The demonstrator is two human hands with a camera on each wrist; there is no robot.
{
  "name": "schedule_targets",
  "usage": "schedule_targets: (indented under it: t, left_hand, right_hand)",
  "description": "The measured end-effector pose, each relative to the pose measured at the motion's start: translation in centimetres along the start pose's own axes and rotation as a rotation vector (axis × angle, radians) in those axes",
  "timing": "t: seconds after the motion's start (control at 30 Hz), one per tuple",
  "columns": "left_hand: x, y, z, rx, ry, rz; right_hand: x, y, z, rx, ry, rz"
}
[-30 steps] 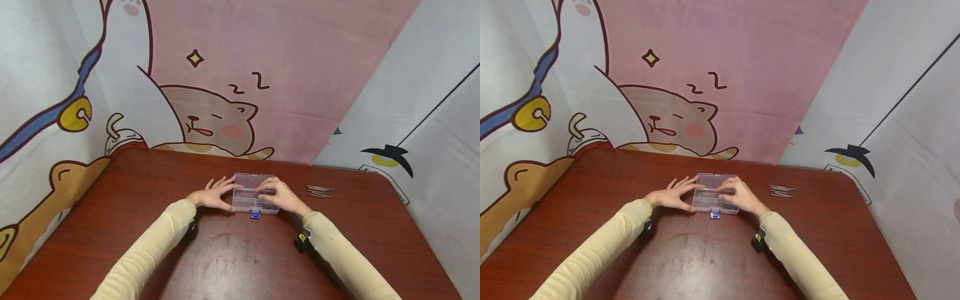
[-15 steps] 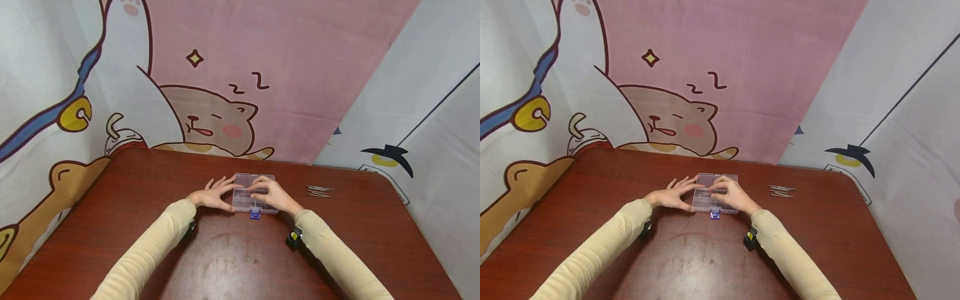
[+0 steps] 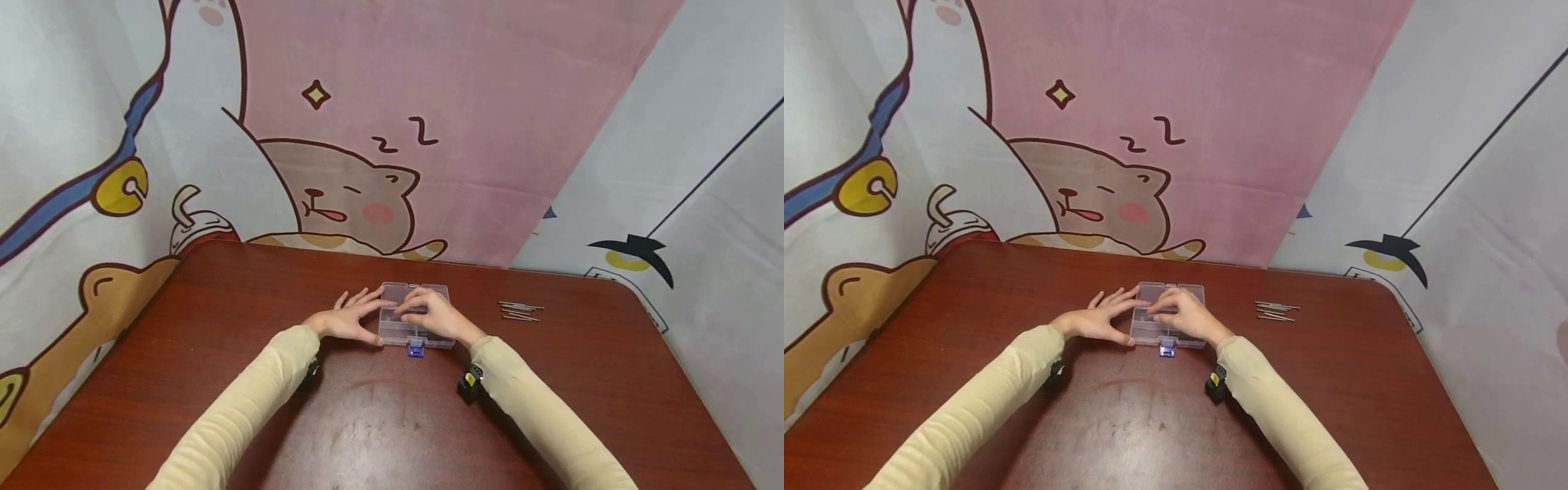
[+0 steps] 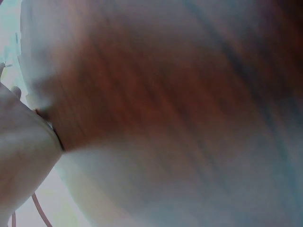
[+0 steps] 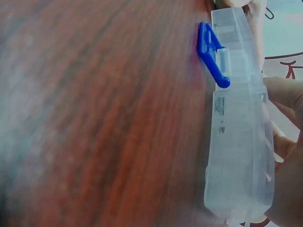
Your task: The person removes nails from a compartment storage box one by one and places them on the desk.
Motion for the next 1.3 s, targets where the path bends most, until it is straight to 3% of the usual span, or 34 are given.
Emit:
schedule_targets:
  t: [0.6, 0.8, 1.07, 1.3]
  left_hand:
    - [-0.1, 0.2, -0.3, 0.012, -0.003, -0.010]
    - [-0.1, 0.2, -0.4, 0.013, 0.003, -0.014]
    - [-0.2, 0.2, -0.4, 0.000, 0.003, -0.014]
    - [-0.1, -0.1, -0.1, 0.009, -0.015, -0.014]
  right_hand:
    - [-0.8, 2.2, 0.7, 0.044, -0.039, 0.135]
    - [-1.1, 2.4, 0.7, 0.067, -0.034, 0.124]
    - [-0.8, 2.7, 0.6, 0.089, -0.040, 0.043]
    - [-1.1, 2.3, 0.8, 0.080, -0.001, 0.065]
Point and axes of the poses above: each hand's wrist, its own y-axis towards the middle knuckle, its own z-axis out of the palm, x = y × z, the point moved 5 cm from there along y, towards the middle knuckle, and after that the axes turned 7 degrees about y, right-handed, at the moved point
